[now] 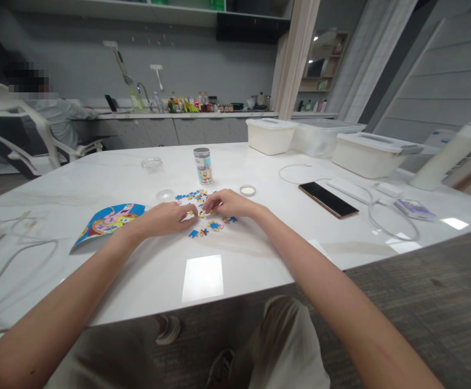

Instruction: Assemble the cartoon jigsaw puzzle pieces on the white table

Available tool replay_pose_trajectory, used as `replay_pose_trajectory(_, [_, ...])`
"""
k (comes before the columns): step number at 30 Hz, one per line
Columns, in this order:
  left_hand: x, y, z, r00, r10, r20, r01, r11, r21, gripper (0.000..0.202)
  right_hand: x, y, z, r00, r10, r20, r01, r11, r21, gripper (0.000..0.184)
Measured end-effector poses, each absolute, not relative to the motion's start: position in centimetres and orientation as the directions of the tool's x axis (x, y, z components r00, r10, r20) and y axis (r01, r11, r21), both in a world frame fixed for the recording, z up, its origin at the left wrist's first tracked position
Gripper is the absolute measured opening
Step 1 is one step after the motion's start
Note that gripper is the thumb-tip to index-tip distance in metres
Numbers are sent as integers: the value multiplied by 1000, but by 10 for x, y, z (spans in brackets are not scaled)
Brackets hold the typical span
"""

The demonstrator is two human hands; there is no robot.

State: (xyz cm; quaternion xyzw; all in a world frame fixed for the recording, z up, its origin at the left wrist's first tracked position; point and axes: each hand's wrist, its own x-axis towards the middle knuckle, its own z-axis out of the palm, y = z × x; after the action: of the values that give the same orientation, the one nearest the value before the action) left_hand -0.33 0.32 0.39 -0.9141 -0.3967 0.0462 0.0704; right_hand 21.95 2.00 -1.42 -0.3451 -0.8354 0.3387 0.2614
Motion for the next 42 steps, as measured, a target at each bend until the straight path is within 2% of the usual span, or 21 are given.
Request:
replay_pose_trajectory(3, [-4, 3, 4, 686, 727, -26, 715, -679, -167, 39, 220, 20, -13, -621, 755, 210, 434, 554, -710, 33])
replay_pose_trajectory(8, [-5, 4, 3, 688, 725, -21, 713, -681, -165, 39, 220, 18, -11, -602, 771, 209, 443, 540, -716, 22])
replay_pose_trajectory(14, [-4, 3, 4, 685, 728, -27, 716, -680, -158, 39, 219, 18, -12, -611, 767, 197, 395, 511, -763, 28])
replay_pose_trajectory(23, [-3, 2, 5, 678, 734, -33, 722, -674, -153, 39, 219, 14, -8, -596, 773, 217, 440, 540, -717, 41])
replay_pose_trajectory(29, [-3, 3, 5, 683, 729, -32, 717, -679, -158, 38, 218, 14, -8, -593, 786, 178, 447, 504, -739, 21])
replay_pose_trajectory(31, [-3, 3, 5, 687, 726, -32, 713, -682, -161, 39, 219, 14, -8, -591, 788, 172, 447, 497, -743, 20])
replay_pose_trajectory(37, [-3, 3, 5, 682, 730, -36, 718, -678, -158, 39, 219, 13, -7, -607, 773, 188, 434, 520, -736, 29])
replay_pose_trajectory(42, [-3, 2, 5, 673, 739, -40, 727, -670, -148, 38, 220, 12, -7, -611, 758, 228, 456, 572, -682, 33])
